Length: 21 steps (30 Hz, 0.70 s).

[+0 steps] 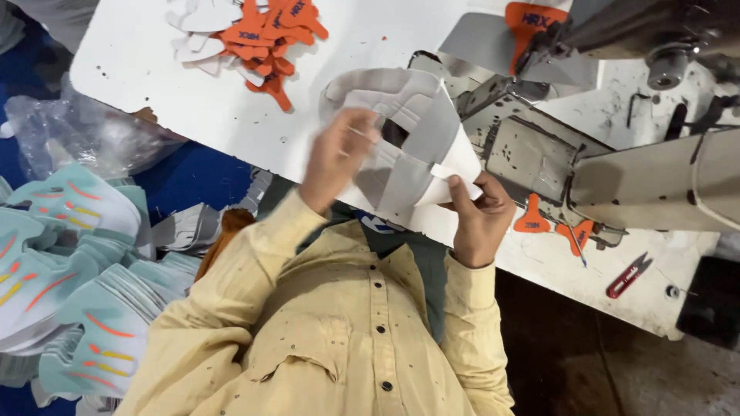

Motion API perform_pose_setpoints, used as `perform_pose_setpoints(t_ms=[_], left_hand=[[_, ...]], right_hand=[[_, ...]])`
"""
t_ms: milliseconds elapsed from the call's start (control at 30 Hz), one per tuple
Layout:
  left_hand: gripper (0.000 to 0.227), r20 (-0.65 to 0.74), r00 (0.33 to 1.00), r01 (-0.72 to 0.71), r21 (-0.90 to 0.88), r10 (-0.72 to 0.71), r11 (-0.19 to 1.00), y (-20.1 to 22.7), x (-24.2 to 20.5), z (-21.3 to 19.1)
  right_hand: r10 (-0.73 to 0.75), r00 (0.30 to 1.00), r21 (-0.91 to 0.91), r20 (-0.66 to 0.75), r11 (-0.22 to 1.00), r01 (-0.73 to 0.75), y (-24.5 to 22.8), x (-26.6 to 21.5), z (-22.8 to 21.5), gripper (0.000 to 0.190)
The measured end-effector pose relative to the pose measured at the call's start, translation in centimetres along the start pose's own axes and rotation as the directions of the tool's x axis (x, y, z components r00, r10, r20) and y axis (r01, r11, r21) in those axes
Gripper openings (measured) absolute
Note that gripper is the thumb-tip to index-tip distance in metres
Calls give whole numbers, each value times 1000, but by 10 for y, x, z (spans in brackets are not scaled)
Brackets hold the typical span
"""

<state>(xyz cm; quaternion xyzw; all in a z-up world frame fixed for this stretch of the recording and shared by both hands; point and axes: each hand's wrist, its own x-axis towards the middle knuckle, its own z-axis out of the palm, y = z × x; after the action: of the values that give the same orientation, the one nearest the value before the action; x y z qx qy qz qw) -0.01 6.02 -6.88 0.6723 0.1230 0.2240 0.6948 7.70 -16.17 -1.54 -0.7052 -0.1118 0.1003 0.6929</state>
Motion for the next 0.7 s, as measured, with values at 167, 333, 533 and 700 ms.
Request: perform_pose_setpoints(t_ms=[167, 333, 533, 700], left_hand=[[19, -127, 936, -107, 785, 328, 610, -1, -1, -84], [15, 29, 950, -161, 900, 311, 406, -12, -23, -100], [37, -197, 901, -10, 882, 387, 471, 0, -16, -103], [36, -371, 875, 42, 697, 310, 715, -67, 1, -118]], right_hand=[[9, 1000, 2, -1, 1000, -9, 0, 0, -1, 19], [10, 1000, 15, -20, 1000, -9, 0, 2, -4, 19], [17, 999, 21, 34, 1000, -18, -7, -3, 0, 18], [4, 999, 32, 42, 999, -5, -21, 4, 1, 17]])
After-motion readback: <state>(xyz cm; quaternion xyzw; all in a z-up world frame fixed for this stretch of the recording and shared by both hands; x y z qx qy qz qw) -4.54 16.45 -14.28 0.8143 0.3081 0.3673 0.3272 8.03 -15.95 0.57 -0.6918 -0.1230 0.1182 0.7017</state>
